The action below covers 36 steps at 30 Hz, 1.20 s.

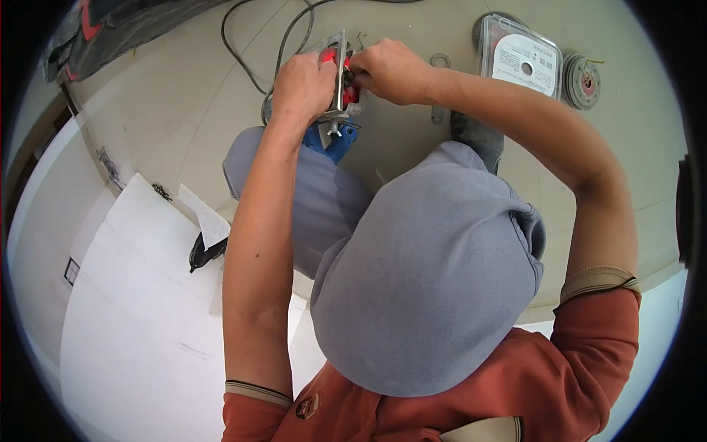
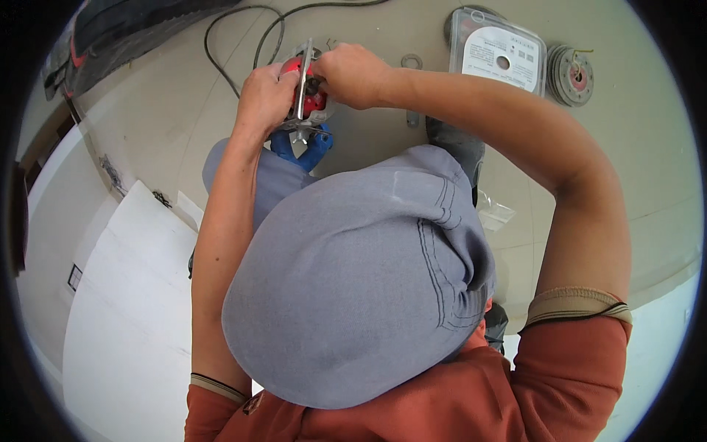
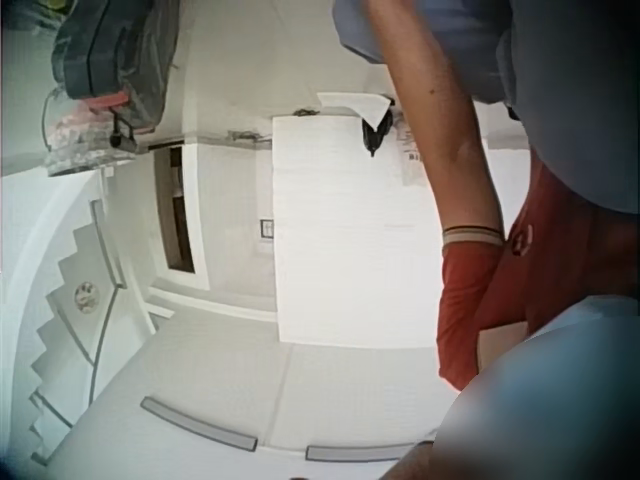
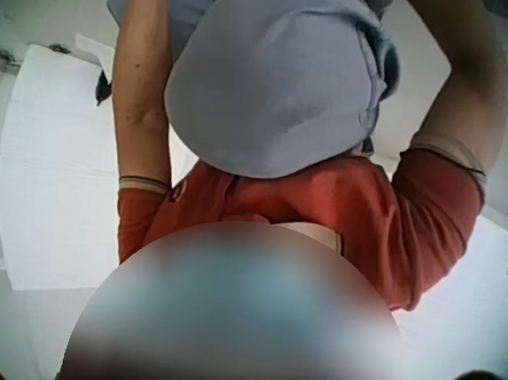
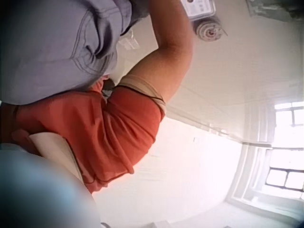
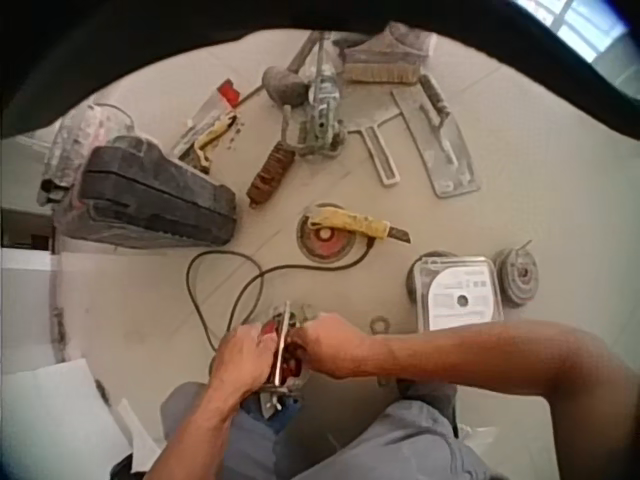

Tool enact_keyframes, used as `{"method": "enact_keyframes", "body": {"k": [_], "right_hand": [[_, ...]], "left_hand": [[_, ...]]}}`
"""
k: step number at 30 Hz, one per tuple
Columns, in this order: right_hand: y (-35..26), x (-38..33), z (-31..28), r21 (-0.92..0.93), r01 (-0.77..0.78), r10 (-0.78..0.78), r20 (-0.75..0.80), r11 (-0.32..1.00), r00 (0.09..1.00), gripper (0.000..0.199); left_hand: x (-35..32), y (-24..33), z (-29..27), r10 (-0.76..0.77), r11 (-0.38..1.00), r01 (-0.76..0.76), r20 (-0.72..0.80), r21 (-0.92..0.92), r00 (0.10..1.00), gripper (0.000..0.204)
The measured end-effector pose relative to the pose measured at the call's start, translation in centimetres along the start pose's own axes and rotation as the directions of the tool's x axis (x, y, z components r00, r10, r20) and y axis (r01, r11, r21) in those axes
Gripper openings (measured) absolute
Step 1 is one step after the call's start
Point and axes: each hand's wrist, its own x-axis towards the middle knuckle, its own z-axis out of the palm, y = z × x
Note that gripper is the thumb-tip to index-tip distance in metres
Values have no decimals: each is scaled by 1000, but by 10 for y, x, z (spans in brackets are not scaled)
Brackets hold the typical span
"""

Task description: Assembling or adjusting a handheld tile cutter by attaching the blade and safety guard.

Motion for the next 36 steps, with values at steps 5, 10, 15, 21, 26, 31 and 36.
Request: {"method": "enact_keyframes", "body": {"k": [5,10,15,21,26,31,36], "right_hand": [[-5,0,1,452,-146,210,-94,880,973,26],[-13,-11,13,593,-207,324,-96,778,941,34],[-15,-14,36,737,-138,429,-221,661,876,39],[-18,-14,44,855,-214,556,-101,472,825,36],[-23,-13,42,660,-186,482,-301,728,823,35],[-19,-17,44,760,-63,434,-298,647,850,34],[-14,-17,46,653,-59,380,-363,755,851,34]], "left_hand": [[3,3,-6,-41,999,41,-1,0,999,41],[0,6,-6,-88,994,89,26,-65,996,40],[-1,1,-5,-127,983,133,56,-126,990,41],[-3,2,-5,-138,981,144,55,-131,989,41],[-3,-1,-4,-141,983,145,42,-113,989,42],[-1,-3,-2,-124,979,130,43,-159,991,39],[-1,4,-4,-148,979,155,64,-131,987,42]]}}
